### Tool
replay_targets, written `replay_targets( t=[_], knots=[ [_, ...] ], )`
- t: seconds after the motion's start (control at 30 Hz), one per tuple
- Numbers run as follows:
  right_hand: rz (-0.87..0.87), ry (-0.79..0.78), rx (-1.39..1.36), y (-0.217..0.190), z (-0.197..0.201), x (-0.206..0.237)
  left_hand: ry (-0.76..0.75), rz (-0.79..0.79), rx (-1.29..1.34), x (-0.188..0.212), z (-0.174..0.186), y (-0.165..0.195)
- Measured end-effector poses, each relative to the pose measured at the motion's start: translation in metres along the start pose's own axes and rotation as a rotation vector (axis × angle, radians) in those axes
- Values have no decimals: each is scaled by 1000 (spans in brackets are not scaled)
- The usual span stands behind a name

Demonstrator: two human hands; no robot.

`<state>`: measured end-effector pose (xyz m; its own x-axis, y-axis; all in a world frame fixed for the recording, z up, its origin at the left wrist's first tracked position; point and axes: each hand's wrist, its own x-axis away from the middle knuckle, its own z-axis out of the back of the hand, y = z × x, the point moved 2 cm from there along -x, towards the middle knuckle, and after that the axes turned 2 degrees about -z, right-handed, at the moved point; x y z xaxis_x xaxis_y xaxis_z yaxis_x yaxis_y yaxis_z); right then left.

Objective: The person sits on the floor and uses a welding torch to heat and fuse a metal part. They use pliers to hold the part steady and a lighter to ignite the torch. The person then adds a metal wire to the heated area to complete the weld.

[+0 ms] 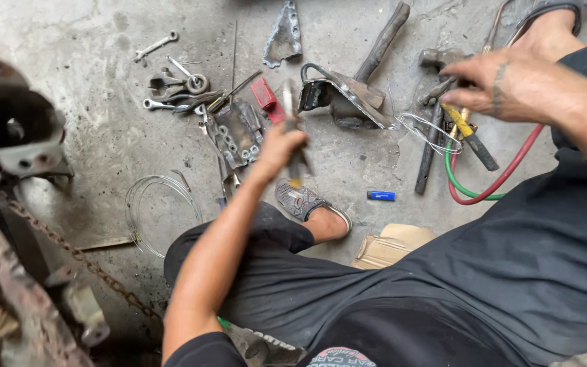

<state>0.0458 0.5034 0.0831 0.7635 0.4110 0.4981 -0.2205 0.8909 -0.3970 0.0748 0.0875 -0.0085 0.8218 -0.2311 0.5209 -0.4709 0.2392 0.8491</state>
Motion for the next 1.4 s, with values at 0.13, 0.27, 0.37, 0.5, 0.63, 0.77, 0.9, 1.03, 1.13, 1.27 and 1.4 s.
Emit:
replay_targets(
  t=[0.13, 0.27, 0.37, 0.5, 0.63, 0.77, 0.9, 1.03, 1.13, 1.27, 1.4],
  knots=[
    [-11, -231, -390, -45, -51, 11, -53, 107, 473, 48, -101, -17],
    [57, -344, -583, -94, -127, 45, 46, 109, 749, 66, -191, -30],
    [14, -325, -690, -98, -159, 67, 84, 94, 799, 79, -227, -50],
    [-204, -413, -723, -96, -177, 67, -72, 203, 856, 79, -228, -77],
    [-286, -598, -813, -100, -193, 45, -36, 365, 871, 72, -211, -97],
    [-141, -369, -597, -90, -202, 0, 40, 511, 973, 60, -184, -109],
    [-111, -88, -204, -56, -187, -33, 357, 426, 577, 39, -143, -120],
    [-514, 80, -115, 10, -170, -23, 427, 377, 257, 21, -108, -153],
    [-722, 51, -332, 32, -185, -16, 446, 277, 395, 8, -93, -176],
    [-717, 268, -276, 47, -206, -32, 644, 58, -280, -5, -89, -175],
    [-723, 337, -432, 62, -214, -55, 563, 77, -831, -3, -118, -166]
  ],
)
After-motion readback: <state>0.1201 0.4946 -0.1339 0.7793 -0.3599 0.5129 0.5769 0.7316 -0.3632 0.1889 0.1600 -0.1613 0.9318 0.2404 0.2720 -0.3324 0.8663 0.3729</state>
